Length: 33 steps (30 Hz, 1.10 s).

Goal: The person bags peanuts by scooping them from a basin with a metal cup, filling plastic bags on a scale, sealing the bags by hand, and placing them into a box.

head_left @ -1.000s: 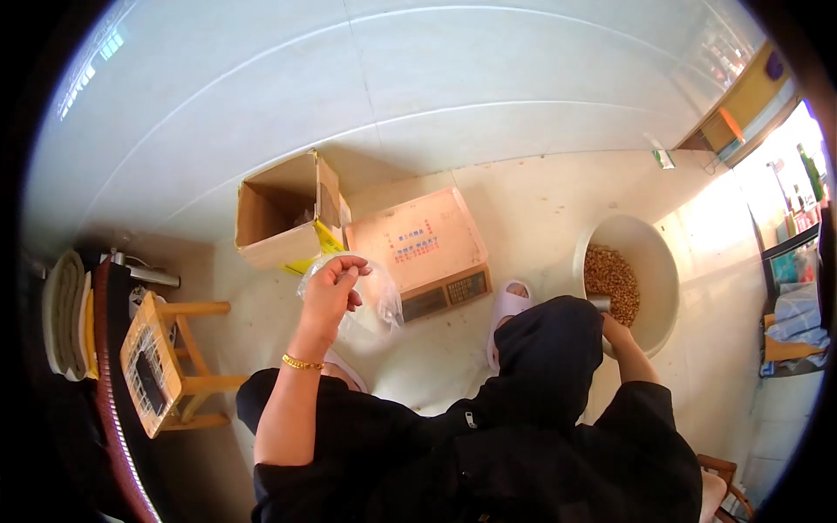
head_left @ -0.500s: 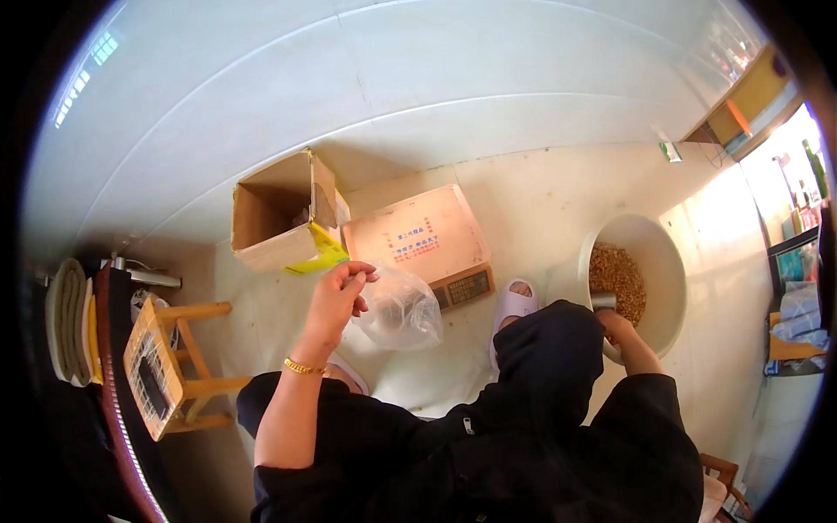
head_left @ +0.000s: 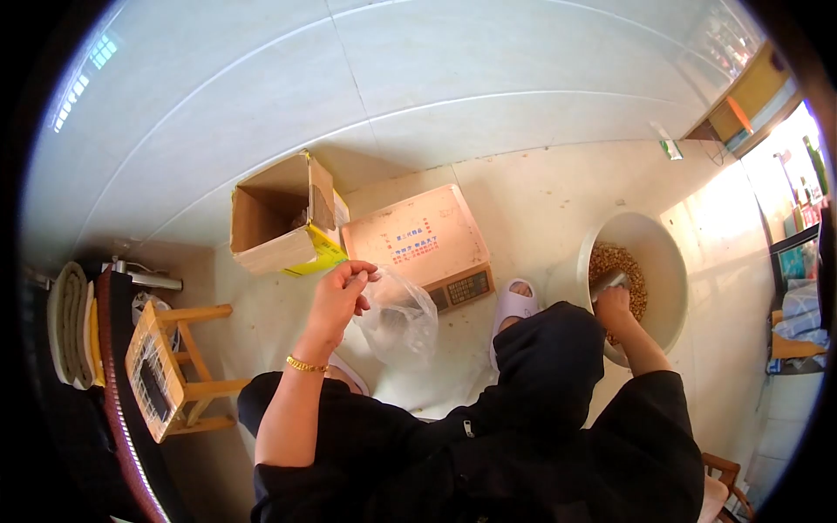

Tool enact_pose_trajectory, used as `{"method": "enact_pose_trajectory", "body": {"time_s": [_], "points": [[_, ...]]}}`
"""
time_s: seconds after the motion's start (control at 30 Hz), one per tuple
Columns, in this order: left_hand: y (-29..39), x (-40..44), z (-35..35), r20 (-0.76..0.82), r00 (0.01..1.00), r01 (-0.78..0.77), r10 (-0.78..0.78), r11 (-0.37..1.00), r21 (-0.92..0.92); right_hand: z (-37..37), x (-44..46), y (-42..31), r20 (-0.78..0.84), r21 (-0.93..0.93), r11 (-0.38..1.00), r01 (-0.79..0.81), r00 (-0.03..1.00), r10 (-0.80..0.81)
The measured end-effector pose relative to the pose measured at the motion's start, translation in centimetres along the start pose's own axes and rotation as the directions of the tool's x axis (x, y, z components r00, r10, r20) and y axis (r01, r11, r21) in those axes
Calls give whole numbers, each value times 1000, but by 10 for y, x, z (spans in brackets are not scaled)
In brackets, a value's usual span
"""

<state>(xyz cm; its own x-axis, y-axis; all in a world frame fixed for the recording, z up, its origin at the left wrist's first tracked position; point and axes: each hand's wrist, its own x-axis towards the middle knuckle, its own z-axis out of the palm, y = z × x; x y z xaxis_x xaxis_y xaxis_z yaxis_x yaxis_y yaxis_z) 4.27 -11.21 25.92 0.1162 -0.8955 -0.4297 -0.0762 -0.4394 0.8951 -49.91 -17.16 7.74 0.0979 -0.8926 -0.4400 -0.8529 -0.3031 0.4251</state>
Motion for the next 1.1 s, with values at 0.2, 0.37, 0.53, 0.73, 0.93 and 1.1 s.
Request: {"method": "enact_pose_trajectory", "body": {"time_s": [0.2, 0.37, 0.53, 0.73, 0.93, 1.1], "points": [[-6, 2, -1, 14, 1000, 16, -17, 1000, 24, 17, 7, 31, -34, -336, 899, -282, 957, 288], [-5, 2, 0, 4, 999, 40, -40, 999, 10, 43, 19, -2, 148, -94, 992, -80, 985, 94], [-5, 3, 3, 22, 998, 57, -58, 997, 61, 16, 35, -22, 232, 178, 961, -211, 958, 167], [-2, 8, 7, 18, 998, 52, -53, 997, 56, -5, 22, -15, 199, 469, 852, -233, 968, 155], [-4, 12, 11, 46, 998, 41, -42, 999, 35, 19, 15, 8, 314, 933, 162, -322, 946, 77], [-5, 10, 10, 31, 999, 30, -31, 999, 31, 44, -12, 50, 401, 817, -353, -456, 889, -221]]}}
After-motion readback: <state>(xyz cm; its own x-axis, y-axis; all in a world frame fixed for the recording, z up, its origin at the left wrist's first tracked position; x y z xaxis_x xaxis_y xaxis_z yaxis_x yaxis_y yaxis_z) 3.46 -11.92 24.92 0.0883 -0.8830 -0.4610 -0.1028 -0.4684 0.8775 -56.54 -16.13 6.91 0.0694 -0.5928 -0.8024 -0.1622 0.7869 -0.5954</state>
